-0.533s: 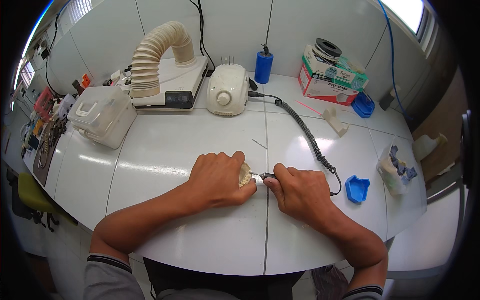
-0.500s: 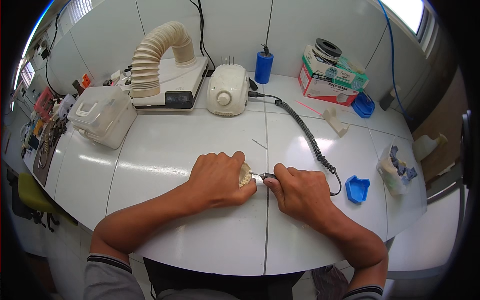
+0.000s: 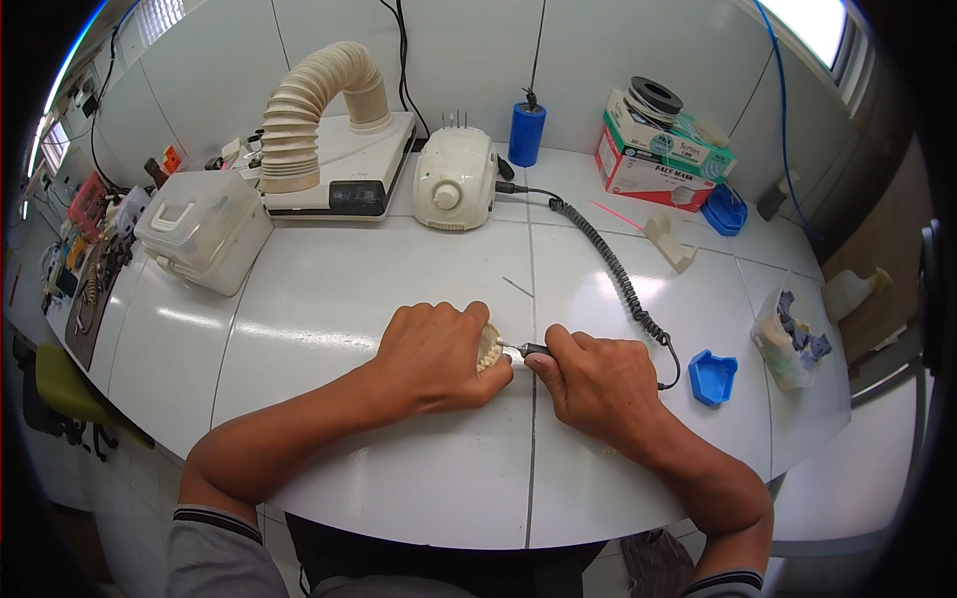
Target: Trimming a plaster dental model using a rotary tool.
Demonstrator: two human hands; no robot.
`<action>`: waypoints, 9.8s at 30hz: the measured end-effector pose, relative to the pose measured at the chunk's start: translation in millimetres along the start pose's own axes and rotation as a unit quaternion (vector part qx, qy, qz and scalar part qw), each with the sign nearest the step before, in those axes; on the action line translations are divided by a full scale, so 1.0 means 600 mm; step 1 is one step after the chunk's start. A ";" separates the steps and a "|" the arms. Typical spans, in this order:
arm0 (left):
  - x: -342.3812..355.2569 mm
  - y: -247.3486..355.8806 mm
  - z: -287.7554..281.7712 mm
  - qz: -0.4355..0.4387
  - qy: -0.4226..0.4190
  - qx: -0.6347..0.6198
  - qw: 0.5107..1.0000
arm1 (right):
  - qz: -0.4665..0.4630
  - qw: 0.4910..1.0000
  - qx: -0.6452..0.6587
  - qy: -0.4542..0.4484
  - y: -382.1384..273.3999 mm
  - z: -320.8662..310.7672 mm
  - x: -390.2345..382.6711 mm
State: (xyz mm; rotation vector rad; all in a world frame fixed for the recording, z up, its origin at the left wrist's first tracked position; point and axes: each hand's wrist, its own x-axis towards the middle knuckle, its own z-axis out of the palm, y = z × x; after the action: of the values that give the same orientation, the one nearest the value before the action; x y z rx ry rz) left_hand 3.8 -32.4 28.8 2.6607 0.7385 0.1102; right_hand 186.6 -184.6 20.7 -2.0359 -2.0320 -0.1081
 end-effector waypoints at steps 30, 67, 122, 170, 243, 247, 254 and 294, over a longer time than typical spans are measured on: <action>0.002 -0.002 0.002 0.005 0.000 0.006 1.000 | -0.003 1.000 0.012 0.003 0.001 0.000 -0.001; 0.002 -0.002 0.003 -0.003 0.035 0.004 0.999 | 0.008 1.000 0.012 0.007 -0.001 -0.002 0.002; -0.009 -0.041 0.018 0.104 0.059 -0.296 0.948 | 0.098 0.984 0.147 -0.010 0.027 -0.038 0.007; 0.013 -0.019 0.026 0.056 0.104 0.014 0.993 | -0.018 0.999 0.003 0.035 0.013 0.005 0.007; 0.012 -0.010 0.021 0.031 0.082 0.030 0.996 | -0.003 1.000 -0.004 0.005 0.009 -0.002 0.012; 0.012 -0.010 0.016 0.028 0.074 0.016 0.997 | 0.004 1.000 0.009 0.014 0.009 0.000 0.008; 0.012 -0.013 0.019 0.023 0.069 0.015 0.997 | 0.007 1.000 0.013 0.014 0.009 0.001 0.007; 0.011 -0.007 0.006 0.013 0.031 0.019 0.999 | -0.004 1.000 -0.004 0.002 0.006 -0.002 0.007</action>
State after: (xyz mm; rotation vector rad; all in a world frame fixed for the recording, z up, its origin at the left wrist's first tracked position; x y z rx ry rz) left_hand 7.9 -26.8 23.7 2.7137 0.7322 0.1893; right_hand 190.3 -180.5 22.5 -2.0309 -2.0407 -0.1219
